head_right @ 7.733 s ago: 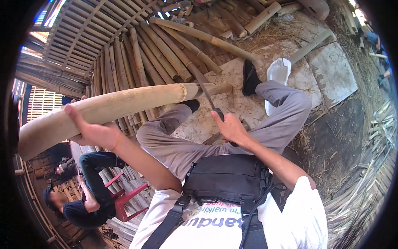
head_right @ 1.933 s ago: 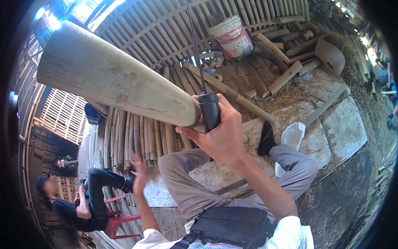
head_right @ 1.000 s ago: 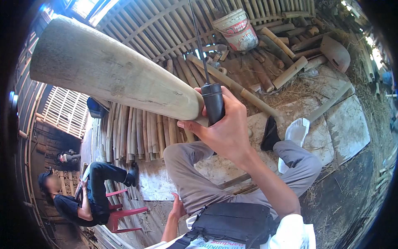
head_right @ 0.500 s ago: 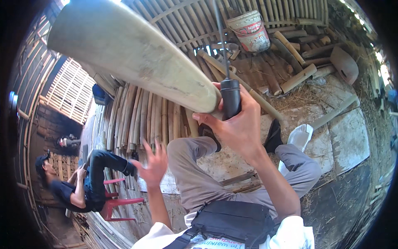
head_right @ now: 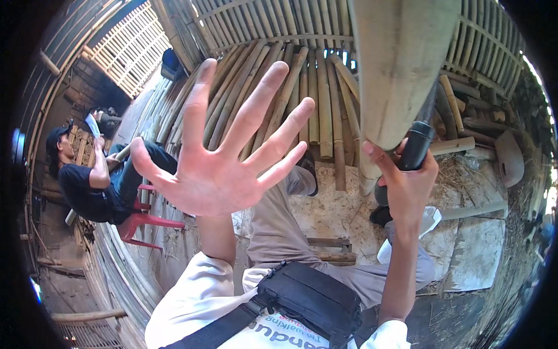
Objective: Sawing a bamboo pole using a hand saw and preparing it with a knife.
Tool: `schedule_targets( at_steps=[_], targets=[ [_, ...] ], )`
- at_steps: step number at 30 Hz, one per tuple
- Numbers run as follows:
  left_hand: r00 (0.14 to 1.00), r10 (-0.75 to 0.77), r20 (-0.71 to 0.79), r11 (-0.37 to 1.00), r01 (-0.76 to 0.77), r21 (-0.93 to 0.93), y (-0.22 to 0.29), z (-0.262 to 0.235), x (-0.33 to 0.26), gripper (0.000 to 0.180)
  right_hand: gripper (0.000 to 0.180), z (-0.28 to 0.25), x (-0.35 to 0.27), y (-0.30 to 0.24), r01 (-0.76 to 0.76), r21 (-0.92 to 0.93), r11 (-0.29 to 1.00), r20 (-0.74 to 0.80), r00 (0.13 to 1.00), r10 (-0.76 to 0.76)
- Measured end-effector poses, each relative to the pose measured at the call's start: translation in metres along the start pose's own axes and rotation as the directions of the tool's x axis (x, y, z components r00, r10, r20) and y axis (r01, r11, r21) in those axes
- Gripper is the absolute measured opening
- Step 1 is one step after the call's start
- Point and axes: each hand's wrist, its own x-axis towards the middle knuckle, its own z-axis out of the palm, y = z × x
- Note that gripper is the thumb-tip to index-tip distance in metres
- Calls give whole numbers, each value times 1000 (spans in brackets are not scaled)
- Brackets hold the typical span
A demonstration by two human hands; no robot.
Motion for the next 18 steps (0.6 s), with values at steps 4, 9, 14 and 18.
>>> schedule_targets(
  at_steps=[4,9,14,18],
  targets=[
    [999,-4,-54,1000,5,9,3,-1,-10,81,29,-1,-1,-2,0,31,1000,-26,1000,1],
    [999,25,-20,999,-24,34,6,0,-12,73,29,1,-1,-1,-7,30,1000,-22,1000,8],
    [997,40,62,993,-47,106,13,-14,-13,62,30,2,0,-1,-13,5,1000,-39,999,13],
    [991,92,101,974,-111,200,11,-17,-16,62,30,-1,3,5,-18,21,1000,-44,999,19]
  ],
)
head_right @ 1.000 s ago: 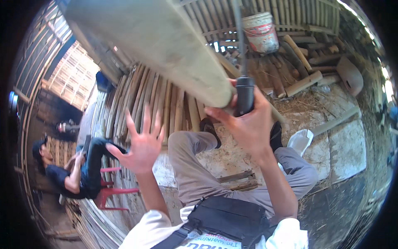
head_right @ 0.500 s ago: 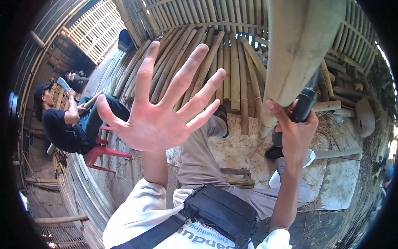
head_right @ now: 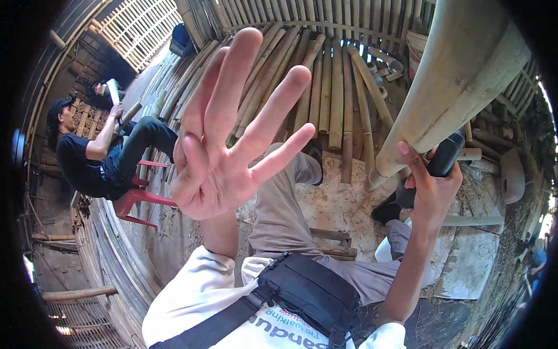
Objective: Sawing a bamboo pole using a hand saw and preparing it with a knife.
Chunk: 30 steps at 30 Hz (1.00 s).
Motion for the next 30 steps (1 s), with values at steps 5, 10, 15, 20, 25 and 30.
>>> schedule_targets(
  at_steps=[5,10,15,20,25,30],
  targets=[
    [995,81,56,994,-77,-78,-23,-1,-5,73,31,2,0,1,-3,15,1000,-19,1000,4],
    [997,48,56,989,-40,-139,-19,1,-2,86,32,0,1,1,3,-13,1000,-18,1000,-4],
    [978,118,170,984,-92,-155,-21,-7,-1,92,31,1,1,1,-12,0,1000,-11,1000,12],
    [937,214,278,947,-130,-293,-24,-14,4,93,29,1,2,-2,-16,-6,1000,-25,1000,16],
    [941,211,263,947,-130,-295,-22,-14,3,98,28,0,3,1,9,0,1000,-19,1000,-9],
    [941,213,263,943,-127,-306,-23,-16,4,104,27,-2,4,3,29,-27,999,-52,998,-30]
  ],
)
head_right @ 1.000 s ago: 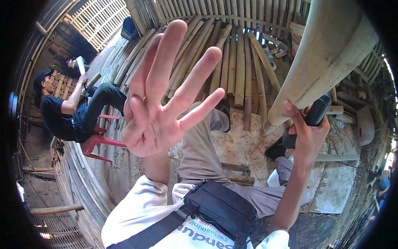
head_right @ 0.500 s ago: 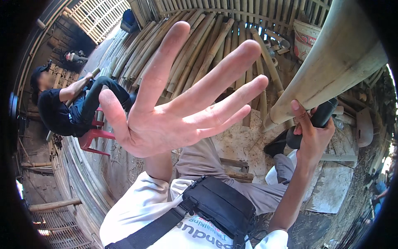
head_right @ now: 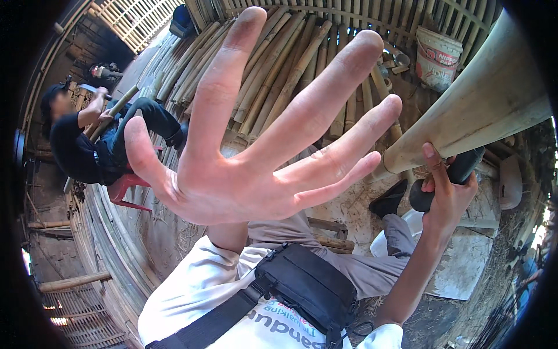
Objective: Sawing a bamboo pole using a hand saw and preparing it with a knife.
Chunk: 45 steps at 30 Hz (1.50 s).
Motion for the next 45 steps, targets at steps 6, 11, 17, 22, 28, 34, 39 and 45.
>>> schedule_targets(
  at_steps=[6,11,17,22,28,34,39,45],
  targets=[
    [1000,-12,-7,1000,12,-8,1,3,0,111,30,-3,1,2,-30,29,999,2,1000,30],
    [999,-38,-30,999,38,1,5,11,-4,117,26,-1,1,4,-10,35,999,1,1000,10],
    [988,38,-152,970,-73,-230,-10,22,-3,133,16,-8,0,7,95,11,995,24,995,-95],
    [990,138,-32,921,-140,-363,-7,24,2,130,31,-18,10,21,302,-50,952,74,952,-298],
    [963,-41,-267,999,32,-37,-13,28,-6,125,20,-8,3,10,15,140,990,34,999,-19],
    [950,13,-313,1000,-4,30,-14,28,-2,122,29,1,-3,-8,-13,98,995,27,1000,10],
    [945,7,-327,997,18,73,-17,28,-1,119,30,-5,2,1,-11,80,997,24,1000,9],
    [939,2,-343,988,52,147,-15,41,7,115,33,-6,2,0,-18,74,997,6,1000,17]
  ],
)
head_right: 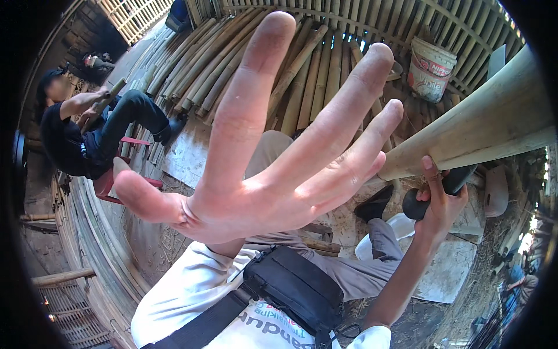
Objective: Sawing a bamboo pole using a hand saw and preparing it with a knife.
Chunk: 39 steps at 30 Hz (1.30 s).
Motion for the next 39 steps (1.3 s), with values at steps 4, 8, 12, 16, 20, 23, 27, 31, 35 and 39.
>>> schedule_targets(
  at_steps=[4,8,12,16,20,23,27,31,35,39],
  targets=[
    [981,-173,-86,985,172,-17,7,3,3,98,33,-4,1,3,-8,-8,1000,-27,1000,8],
    [977,-147,-157,988,138,-63,10,10,10,91,33,-3,0,1,-16,-14,1000,-21,1000,16],
    [993,-28,-117,974,0,-228,-2,1,5,91,33,-6,2,6,-7,-9,1000,-17,1000,7],
    [996,-32,-88,963,7,-268,0,0,4,88,33,-7,3,6,-5,-8,1000,-10,1000,5],
    [997,-1,-79,966,-20,-258,1,0,4,92,33,-7,3,6,0,-2,1000,-10,1000,0],
    [997,55,-47,976,-63,-210,1,0,3,96,33,5,-2,-7,-10,3,1000,-22,1000,10],
    [993,100,-63,974,-111,-196,-5,1,6,89,32,-10,4,7,-2,40,999,14,1000,1],
    [983,141,-122,972,-160,-169,-5,3,3,79,31,5,-3,-2,-10,48,999,-5,1000,11],
    [999,8,-46,984,-16,-175,3,8,-4,65,32,-15,15,30,90,65,994,-31,996,-88],
    [965,-121,234,991,130,-24,7,-9,10,78,34,-16,1,-9,-12,-63,998,-59,998,8]
  ],
)
